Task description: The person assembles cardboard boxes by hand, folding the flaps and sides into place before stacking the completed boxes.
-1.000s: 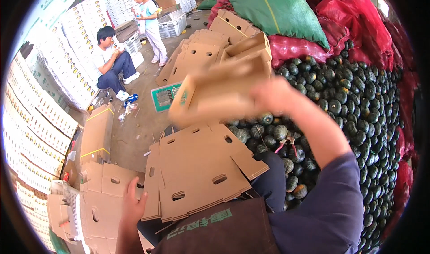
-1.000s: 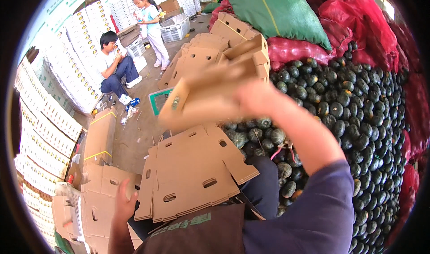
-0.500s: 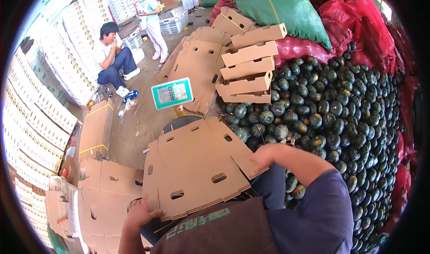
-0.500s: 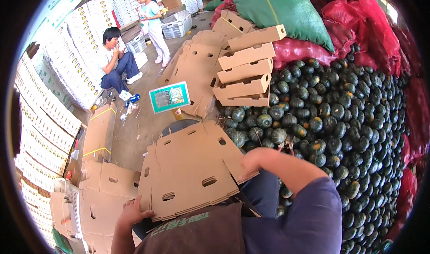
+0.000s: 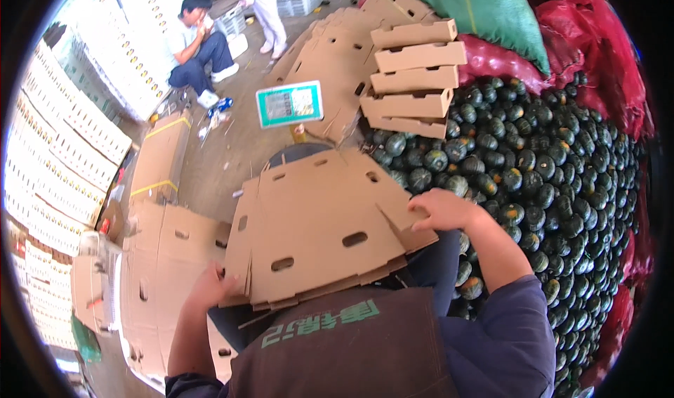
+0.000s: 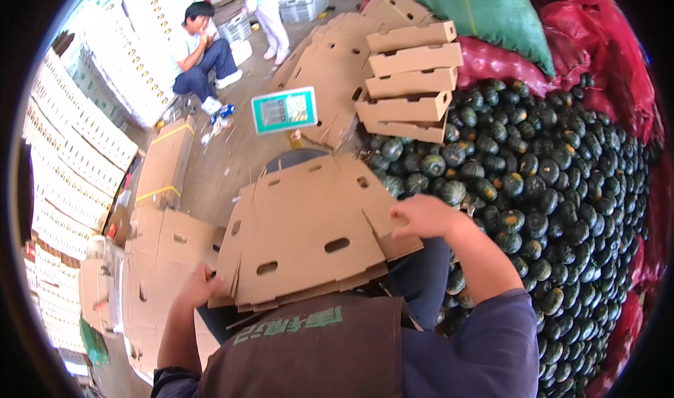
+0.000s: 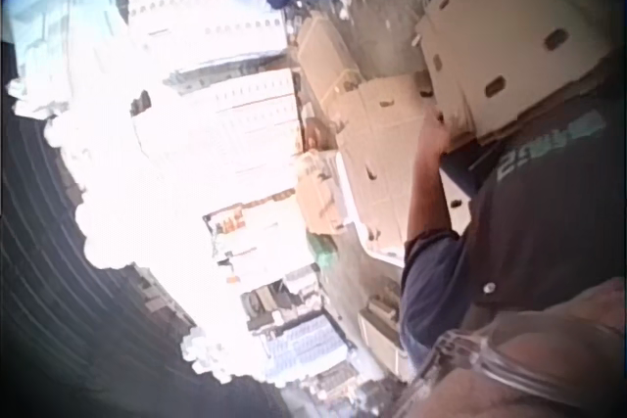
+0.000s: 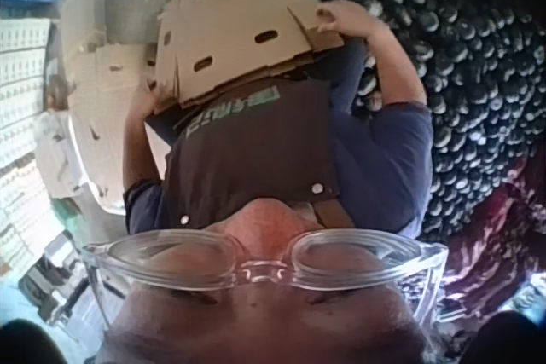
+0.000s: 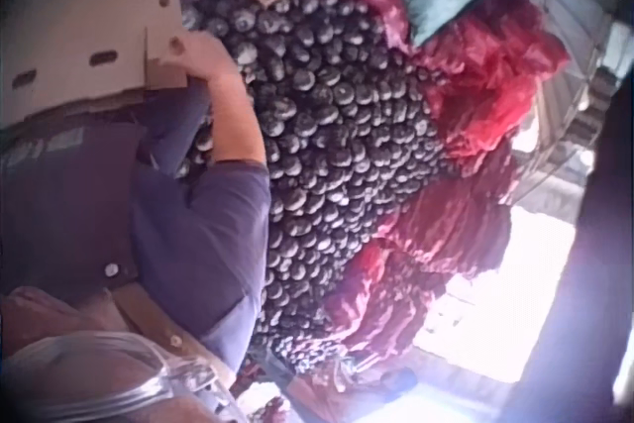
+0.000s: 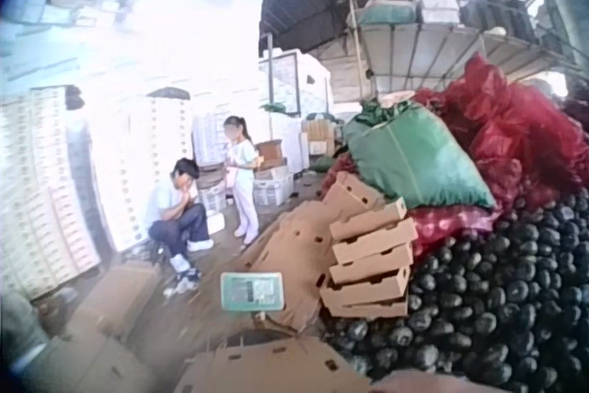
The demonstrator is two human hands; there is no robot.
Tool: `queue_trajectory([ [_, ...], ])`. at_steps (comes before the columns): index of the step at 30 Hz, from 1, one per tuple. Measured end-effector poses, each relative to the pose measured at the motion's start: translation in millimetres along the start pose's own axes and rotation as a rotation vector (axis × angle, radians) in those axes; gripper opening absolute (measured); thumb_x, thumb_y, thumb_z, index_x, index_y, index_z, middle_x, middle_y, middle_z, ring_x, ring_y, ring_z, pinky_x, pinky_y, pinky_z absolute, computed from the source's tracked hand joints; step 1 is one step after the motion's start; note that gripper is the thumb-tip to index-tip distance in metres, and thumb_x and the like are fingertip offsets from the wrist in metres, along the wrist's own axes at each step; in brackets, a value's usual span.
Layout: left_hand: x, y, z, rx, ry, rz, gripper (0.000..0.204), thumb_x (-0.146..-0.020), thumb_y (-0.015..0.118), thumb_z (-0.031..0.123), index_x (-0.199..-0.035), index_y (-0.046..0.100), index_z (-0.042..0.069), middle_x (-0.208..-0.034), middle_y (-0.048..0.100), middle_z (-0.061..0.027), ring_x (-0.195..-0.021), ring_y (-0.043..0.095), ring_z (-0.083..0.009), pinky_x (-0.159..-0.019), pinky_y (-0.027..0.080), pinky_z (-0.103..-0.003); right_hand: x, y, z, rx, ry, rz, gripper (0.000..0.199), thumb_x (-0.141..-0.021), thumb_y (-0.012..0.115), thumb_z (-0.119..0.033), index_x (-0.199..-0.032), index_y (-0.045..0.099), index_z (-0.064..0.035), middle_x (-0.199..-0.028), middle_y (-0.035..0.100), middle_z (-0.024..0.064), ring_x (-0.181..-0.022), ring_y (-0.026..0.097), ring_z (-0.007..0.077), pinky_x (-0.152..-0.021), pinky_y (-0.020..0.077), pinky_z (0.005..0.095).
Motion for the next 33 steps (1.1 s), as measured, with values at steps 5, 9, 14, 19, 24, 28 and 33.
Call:
queue_trajectory([
  [5, 2.5, -20.3, -16.2, 0.475, 0.141, 0.035, 0.029, -0.074, 0.066, 0.01, -0.095, 0.047, 0.003, -0.085, 0.051, -0.0066, -0.085, 0.053, -0.016, -0.074, 0.043, -0.03, 9.3, -42.8, -16.2, -0.188, -0.027, 0.353, 0.031, -0.072, 0.067, -0.021, -0.096, 0.06, -0.0033, -0.088, 0.06, 0.0139, -0.086, 0.057, 0.0299, -0.075, 0.0452, 0.036],
  [9, 23.8, -60.8, -8.6, 0.258, 0.365, 0.206, 0.04, -0.069, 0.067, 0.001, -0.104, 0.048, 0.003, -0.091, 0.05, -0.004, -0.084, 0.05, -0.0154, -0.079, 0.042, -0.028, 20.1, -61.9, -5.1, -0.468, -0.004, 0.518, 0.024, -0.069, 0.068, -0.002, -0.092, 0.061, -0.0004, -0.087, 0.06, 0.0098, -0.078, 0.059, 0.0189, -0.071, 0.0464, 0.0281],
  [14, 70.0, -124.1, -29.9, 0.884, 0.802, 0.877, 0.039, -0.081, 0.059, 0.024, -0.111, 0.044, 0.003, -0.097, 0.05, -0.0061, -0.09, 0.049, -0.016, -0.085, 0.039, -0.032, 47.8, -92.8, -0.6, -0.743, -0.387, 1.015, 0.027, -0.085, 0.056, -0.015, -0.108, 0.054, -0.0014, -0.114, 0.048, 0.0097, -0.103, 0.047, 0.0172, -0.089, 0.0377, 0.0326],
  [19, -4.4, -62.3, 3.0, 1.196, 0.809, 0.513, 0.05, -0.094, 0.025, 0.046, -0.116, 0.041, 0.004, -0.081, 0.055, -0.0065, -0.077, 0.054, -0.0161, -0.075, 0.043, -0.029, 0.4, -49.3, 11.4, -0.784, -0.047, 1.048, 0.02, -0.091, 0.047, -0.019, -0.104, 0.05, -0.0031, -0.088, 0.052, 0.0029, -0.079, 0.05, 0.0122, -0.071, 0.0436, 0.0271],
  [24, 36.6, -54.0, 54.5, 0.288, 0.291, 0.696, 0.037, -0.09, 0.042, 0.037, -0.106, 0.049, 0.004, -0.076, 0.056, -0.0081, -0.071, 0.056, -0.0187, -0.066, 0.045, -0.034, 8.9, -3.8, -77.2, 0.039, -0.357, 0.459, 0.039, -0.079, 0.055, -0.011, -0.116, 0.046, -0.0131, -0.095, 0.057, 0.007, -0.075, 0.058, 0.0253, -0.061, 0.0482, 0.0348],
  [28, 45.7, -4.1, 85.8, -0.286, 0.528, 0.204, 0.032, -0.084, 0.048, 0.029, -0.104, 0.053, 0.005, -0.086, 0.058, -0.0118, -0.077, 0.056, -0.0293, -0.068, 0.045, -0.039, 35.9, 39.2, -108.4, 0.286, -0.415, -0.183, 0.059, -0.083, 0.039, -0.004, -0.134, 0.032, -0.0343, -0.12, 0.047, 0.0132, -0.103, 0.052, 0.0304, -0.085, 0.0443, 0.0362],
  [33, 21.8, 9.0, 50.9, 0.253, 0.38, -0.077, 0.038, -0.083, 0.05, 0.028, -0.113, 0.052, 0.004, -0.103, 0.057, -0.0164, -0.101, 0.052, -0.0275, -0.088, 0.039, -0.032, 41.0, 26.0, -104.7, 0.4, -0.633, -0.025, 0.052, -0.082, 0.052, -0.019, -0.131, 0.039, -0.0283, -0.113, 0.054, 0.0083, -0.091, 0.056, 0.0282, -0.074, 0.0457, 0.0372],
])
Point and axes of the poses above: each hand's wrist, its own x-axis away from the middle knuckle, its own y-axis out of the palm, z = x × y, the point moved 7 cm from there along -x, towards the middle knuckle
